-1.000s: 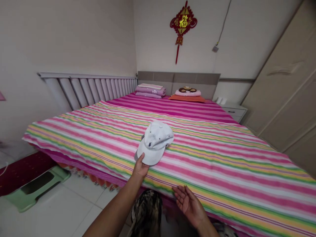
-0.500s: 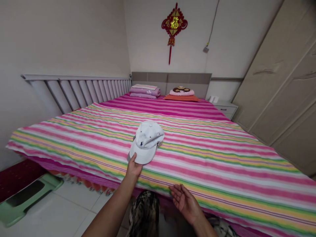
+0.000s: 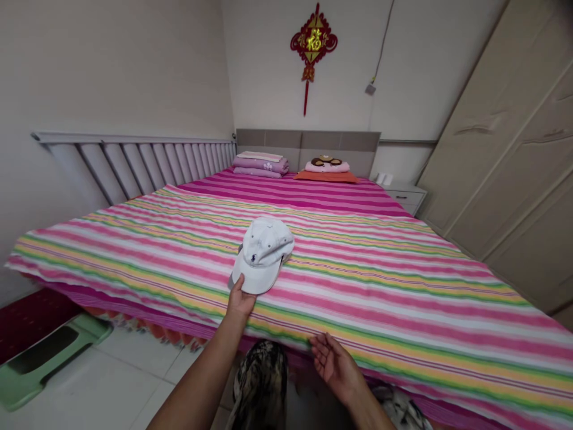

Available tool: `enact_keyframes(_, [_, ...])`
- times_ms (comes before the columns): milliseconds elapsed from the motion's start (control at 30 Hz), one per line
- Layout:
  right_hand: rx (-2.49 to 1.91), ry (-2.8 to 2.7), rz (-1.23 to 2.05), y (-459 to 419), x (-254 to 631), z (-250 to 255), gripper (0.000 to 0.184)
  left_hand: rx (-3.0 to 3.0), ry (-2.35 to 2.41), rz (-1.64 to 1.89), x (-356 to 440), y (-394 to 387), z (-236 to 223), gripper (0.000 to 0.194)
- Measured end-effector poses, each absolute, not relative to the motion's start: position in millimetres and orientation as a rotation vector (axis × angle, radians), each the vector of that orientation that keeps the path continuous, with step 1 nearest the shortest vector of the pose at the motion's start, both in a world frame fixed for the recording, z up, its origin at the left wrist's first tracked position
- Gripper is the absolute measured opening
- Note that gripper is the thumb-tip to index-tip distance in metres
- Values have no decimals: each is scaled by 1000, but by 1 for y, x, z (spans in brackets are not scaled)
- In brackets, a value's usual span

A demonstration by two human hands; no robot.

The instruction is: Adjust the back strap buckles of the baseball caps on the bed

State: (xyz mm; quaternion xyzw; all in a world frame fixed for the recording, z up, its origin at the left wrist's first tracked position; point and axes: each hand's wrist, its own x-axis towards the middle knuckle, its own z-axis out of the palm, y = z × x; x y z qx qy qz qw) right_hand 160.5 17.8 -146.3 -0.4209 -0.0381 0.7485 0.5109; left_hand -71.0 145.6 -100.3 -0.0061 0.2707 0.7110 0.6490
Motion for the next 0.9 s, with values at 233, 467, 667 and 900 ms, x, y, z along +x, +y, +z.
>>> enact_keyframes(233, [-1234,-259,1685,-8,160,-162,27,183,776,1472,-56,84,-130,17])
enact_keyframes(467, [-1200,-622,1520,-27,158,-132,46,695,1111,1168,-27,15,-121,28])
enact_keyframes(667, [-977,-949,1185,-30,164,-34,45,1406,1248,1240,-14,15,-40,55])
enact_keyframes(900, [-788,-849,1054,-35,170,19,48,1527,1191,1268,-3,7,-1,57])
